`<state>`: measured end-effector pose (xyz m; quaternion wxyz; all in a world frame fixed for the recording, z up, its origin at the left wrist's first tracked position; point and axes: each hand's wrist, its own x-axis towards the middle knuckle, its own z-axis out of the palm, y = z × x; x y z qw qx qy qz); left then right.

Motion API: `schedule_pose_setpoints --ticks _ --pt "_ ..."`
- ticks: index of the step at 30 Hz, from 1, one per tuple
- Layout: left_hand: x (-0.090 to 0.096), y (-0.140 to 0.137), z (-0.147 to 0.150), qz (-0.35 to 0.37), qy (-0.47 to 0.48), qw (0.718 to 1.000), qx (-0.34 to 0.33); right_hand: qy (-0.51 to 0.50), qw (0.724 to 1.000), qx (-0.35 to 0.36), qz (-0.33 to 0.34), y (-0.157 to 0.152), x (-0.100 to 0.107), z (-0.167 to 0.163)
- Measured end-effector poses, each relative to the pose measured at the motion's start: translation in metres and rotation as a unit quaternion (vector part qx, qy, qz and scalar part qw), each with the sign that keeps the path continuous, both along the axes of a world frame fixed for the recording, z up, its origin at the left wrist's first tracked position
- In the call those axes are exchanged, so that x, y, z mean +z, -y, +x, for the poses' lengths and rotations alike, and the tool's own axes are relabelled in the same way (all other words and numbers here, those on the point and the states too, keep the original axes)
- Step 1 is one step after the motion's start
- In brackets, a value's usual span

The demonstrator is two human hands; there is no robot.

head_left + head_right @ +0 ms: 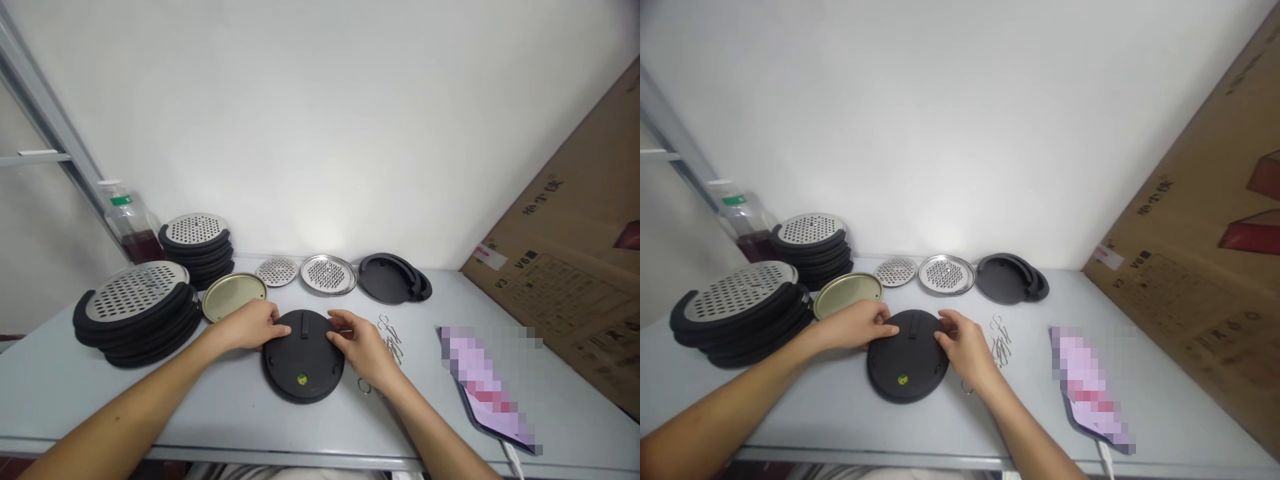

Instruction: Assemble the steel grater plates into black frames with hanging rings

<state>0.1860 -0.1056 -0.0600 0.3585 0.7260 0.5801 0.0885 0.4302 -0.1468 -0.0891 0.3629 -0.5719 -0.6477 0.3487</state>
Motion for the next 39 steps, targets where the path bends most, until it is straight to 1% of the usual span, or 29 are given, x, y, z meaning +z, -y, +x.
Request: schedule_pose_setpoints --ticks 3,5,7,9,11,13,15,17,19,24,28,30,34,37,39 --pt "0.002 -0.005 0.000 -0.014 -0.025 0.999 -0.016 0.017 1.000 0.011 0.011 0.001 0.000 0.000" --pt "0.005 -0.007 0.001 0.000 -0.053 0.998 -0.031 0.026 0.999 0.021 0.023 0.001 -0.001 0.000" --pt "0.007 -0.009 0.002 0.039 -0.077 0.995 -0.044 0.029 0.999 0.029 0.030 0.001 -0.002 0.000" --pt "0.008 -0.008 0.005 0.085 -0.080 0.992 -0.054 0.032 0.998 0.034 0.037 0.001 -0.004 0.000" --pt "0.005 -0.005 0.009 0.136 -0.049 0.988 -0.054 0.041 0.997 0.042 0.052 0.002 -0.004 0.001" --pt "-0.001 0.000 0.014 0.196 0.001 0.978 -0.069 0.058 0.994 0.054 0.076 0.004 -0.004 0.002" --pt "-0.009 0.007 0.016 0.235 0.032 0.965 -0.113 0.086 0.988 0.072 0.103 0.006 -0.004 0.002" --pt "-0.016 0.011 0.017 0.228 0.036 0.960 -0.159 0.119 0.980 0.091 0.129 0.007 -0.004 0.003" --pt "-0.021 0.012 0.017 0.211 0.038 0.961 -0.177 0.149 0.972 0.105 0.145 0.007 -0.006 0.003" --pt "-0.022 0.008 0.015 0.213 0.059 0.959 -0.175 0.187 0.964 0.116 0.148 0.005 -0.009 0.005" --pt "-0.021 0.006 0.016 0.218 0.062 0.960 -0.165 0.163 0.965 0.130 0.158 0.008 -0.004 0.010" --pt "-0.020 0.006 0.016 0.218 0.058 0.961 -0.161 0.150 0.970 0.104 0.159 0.008 -0.001 0.016" --pt "-0.017 0.008 0.016 0.214 0.053 0.961 -0.164 0.161 0.979 -0.017 0.120 0.004 0.005 0.032" --pt "-0.016 0.009 0.016 0.214 0.055 0.962 -0.162 0.193 0.974 -0.072 0.089 -0.003 0.006 0.045" --pt "-0.016 0.009 0.016 0.213 0.054 0.962 -0.160 0.218 0.967 -0.099 0.083 -0.006 0.005 0.052"
